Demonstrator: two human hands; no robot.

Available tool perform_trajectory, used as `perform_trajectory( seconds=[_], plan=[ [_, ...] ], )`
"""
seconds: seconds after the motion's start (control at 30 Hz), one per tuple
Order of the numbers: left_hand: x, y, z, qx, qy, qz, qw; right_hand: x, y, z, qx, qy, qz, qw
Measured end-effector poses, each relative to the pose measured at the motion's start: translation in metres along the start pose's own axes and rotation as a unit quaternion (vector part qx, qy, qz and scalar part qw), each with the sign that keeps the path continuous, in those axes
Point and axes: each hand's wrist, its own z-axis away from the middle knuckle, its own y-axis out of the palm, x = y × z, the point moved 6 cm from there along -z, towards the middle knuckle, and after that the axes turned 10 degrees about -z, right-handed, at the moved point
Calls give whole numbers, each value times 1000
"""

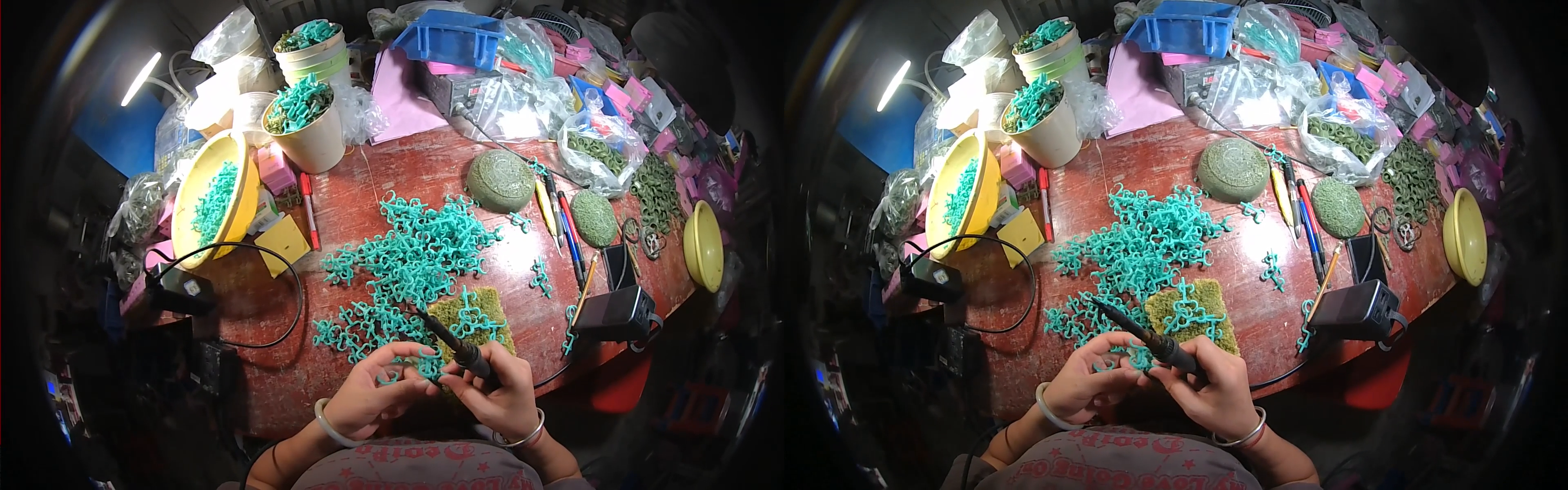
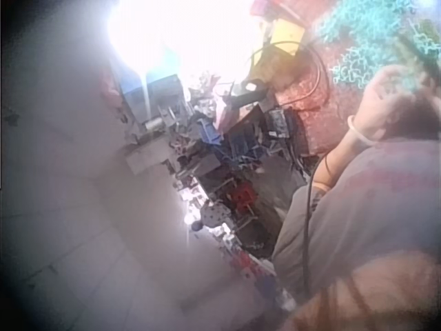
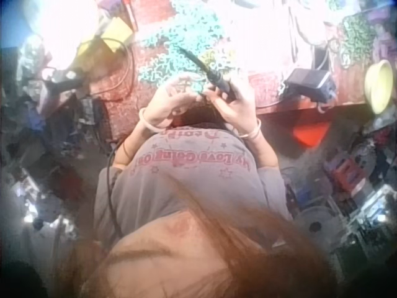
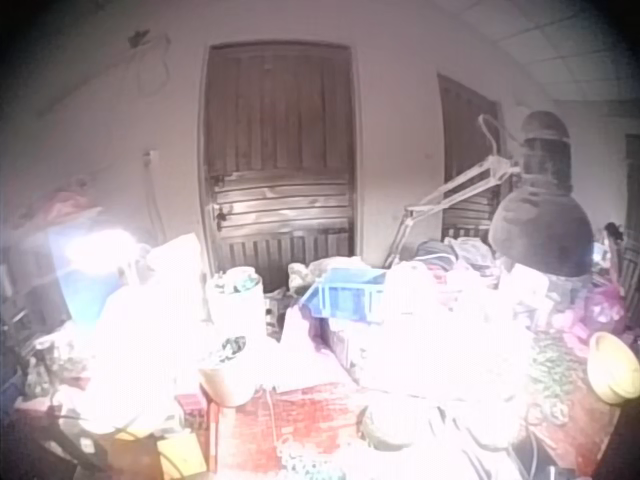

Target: The person picks up green plastic links by hand and uses a soldering iron to melt and join them onto a textured block on a workbench.

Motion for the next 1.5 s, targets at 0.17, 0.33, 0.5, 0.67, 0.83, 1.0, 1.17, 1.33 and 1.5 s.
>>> perform_trajectory(
  seconds=[0.17,0.33,0.5,0.67,0.83,1.0,1.17,1.33,1.5],
  plan=[
    [-1,-1,-1,-22,13,-21,999,0,0,0,-3,-3,3,1000],
    [1,-4,-2,-60,62,-46,995,1,3,0,1,-15,18,1000],
    [-5,-5,-1,-84,134,-81,984,8,4,-2,-1,-33,53,998],
    [-1,-8,-5,-98,169,-128,972,9,4,-2,-1,-44,74,996],
    [-4,-10,-1,-124,184,-170,960,14,7,-3,7,-69,91,993],
    [-6,-9,-6,-124,246,-224,935,12,7,-4,5,-73,96,993],
    [-10,-5,-4,-127,227,-221,940,14,7,-4,7,-77,96,992],
    [-8,-9,-3,-139,198,-199,950,13,9,-5,9,-87,102,991],
    [-13,-7,-3,-139,223,-229,937,15,9,-5,15,-78,121,989]
  ],
)
